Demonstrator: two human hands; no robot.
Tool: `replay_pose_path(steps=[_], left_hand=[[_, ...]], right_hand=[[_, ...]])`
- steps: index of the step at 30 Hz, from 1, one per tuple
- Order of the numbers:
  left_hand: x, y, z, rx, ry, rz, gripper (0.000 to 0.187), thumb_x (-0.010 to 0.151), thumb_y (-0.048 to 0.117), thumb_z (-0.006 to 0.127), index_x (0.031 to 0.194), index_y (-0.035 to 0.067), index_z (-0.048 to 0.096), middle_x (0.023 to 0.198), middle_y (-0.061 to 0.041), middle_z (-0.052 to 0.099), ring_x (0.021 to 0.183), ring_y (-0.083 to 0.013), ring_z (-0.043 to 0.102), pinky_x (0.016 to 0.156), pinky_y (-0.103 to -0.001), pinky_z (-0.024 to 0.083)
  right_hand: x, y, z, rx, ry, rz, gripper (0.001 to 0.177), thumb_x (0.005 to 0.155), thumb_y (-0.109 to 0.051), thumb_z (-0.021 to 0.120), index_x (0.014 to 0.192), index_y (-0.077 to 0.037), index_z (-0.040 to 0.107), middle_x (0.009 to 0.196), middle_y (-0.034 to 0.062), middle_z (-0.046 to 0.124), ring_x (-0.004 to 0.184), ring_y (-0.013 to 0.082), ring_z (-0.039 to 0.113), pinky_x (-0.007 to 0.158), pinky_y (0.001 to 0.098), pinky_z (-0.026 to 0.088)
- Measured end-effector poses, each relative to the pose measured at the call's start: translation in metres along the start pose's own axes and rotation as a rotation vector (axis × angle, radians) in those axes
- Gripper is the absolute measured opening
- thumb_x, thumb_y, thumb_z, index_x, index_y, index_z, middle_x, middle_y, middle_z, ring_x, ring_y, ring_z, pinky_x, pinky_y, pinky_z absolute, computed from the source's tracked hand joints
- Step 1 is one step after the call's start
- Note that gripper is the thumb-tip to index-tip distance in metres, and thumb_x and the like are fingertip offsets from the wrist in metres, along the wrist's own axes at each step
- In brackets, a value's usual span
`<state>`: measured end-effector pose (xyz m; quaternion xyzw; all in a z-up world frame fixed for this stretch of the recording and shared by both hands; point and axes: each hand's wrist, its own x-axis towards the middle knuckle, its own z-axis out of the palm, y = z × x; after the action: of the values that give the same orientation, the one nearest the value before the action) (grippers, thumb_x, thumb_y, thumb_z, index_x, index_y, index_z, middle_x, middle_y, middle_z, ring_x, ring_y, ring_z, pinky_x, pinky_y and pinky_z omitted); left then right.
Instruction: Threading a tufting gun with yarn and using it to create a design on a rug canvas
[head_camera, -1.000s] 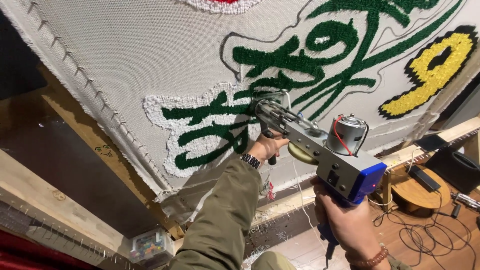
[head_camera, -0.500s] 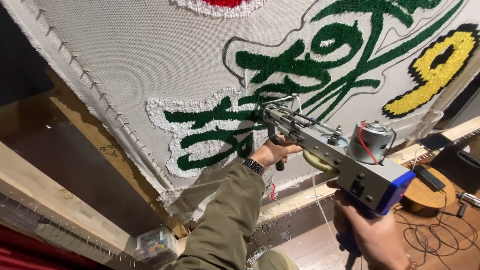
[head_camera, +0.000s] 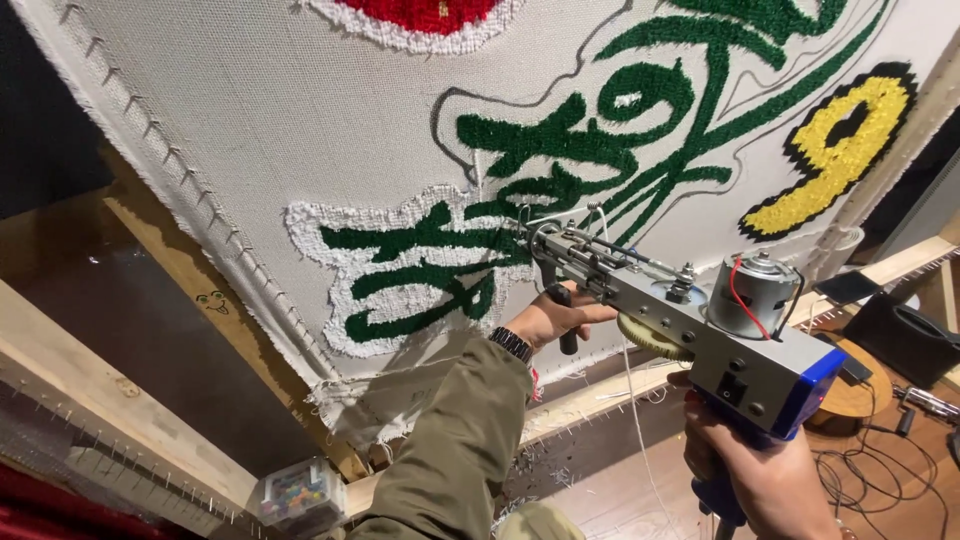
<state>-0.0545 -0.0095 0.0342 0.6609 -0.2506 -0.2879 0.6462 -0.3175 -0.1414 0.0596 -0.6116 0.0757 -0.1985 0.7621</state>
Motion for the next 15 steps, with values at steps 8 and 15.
replay_pose_path(steps=[8,15], left_hand=[[0.007,0.005,0.009,0.114,-0.055,0.051,0.023,0.085,0.034,0.083,0.089,0.011,0.08,0.072,-0.003,0.065,0.055,-0.0109,0.057,0.055,-0.023,0.048],[0.0,0.018,0.013,0.286,-0.14,0.065,0.035,0.088,0.037,0.078,0.113,0.013,0.082,0.097,-0.004,0.079,0.068,-0.0104,0.058,0.063,-0.022,0.057]], right_hand=[[-0.003,0.006,-0.022,0.088,-0.035,-0.043,0.036,0.092,-0.001,0.065,0.123,0.017,0.067,0.063,0.0152,0.045,0.049,0.0236,0.039,0.043,0.037,0.032],[-0.004,0.009,-0.032,0.114,-0.037,-0.072,0.03,0.094,0.001,0.062,0.117,0.02,0.063,0.063,0.0148,0.04,0.049,0.0249,0.036,0.042,0.0389,0.028]])
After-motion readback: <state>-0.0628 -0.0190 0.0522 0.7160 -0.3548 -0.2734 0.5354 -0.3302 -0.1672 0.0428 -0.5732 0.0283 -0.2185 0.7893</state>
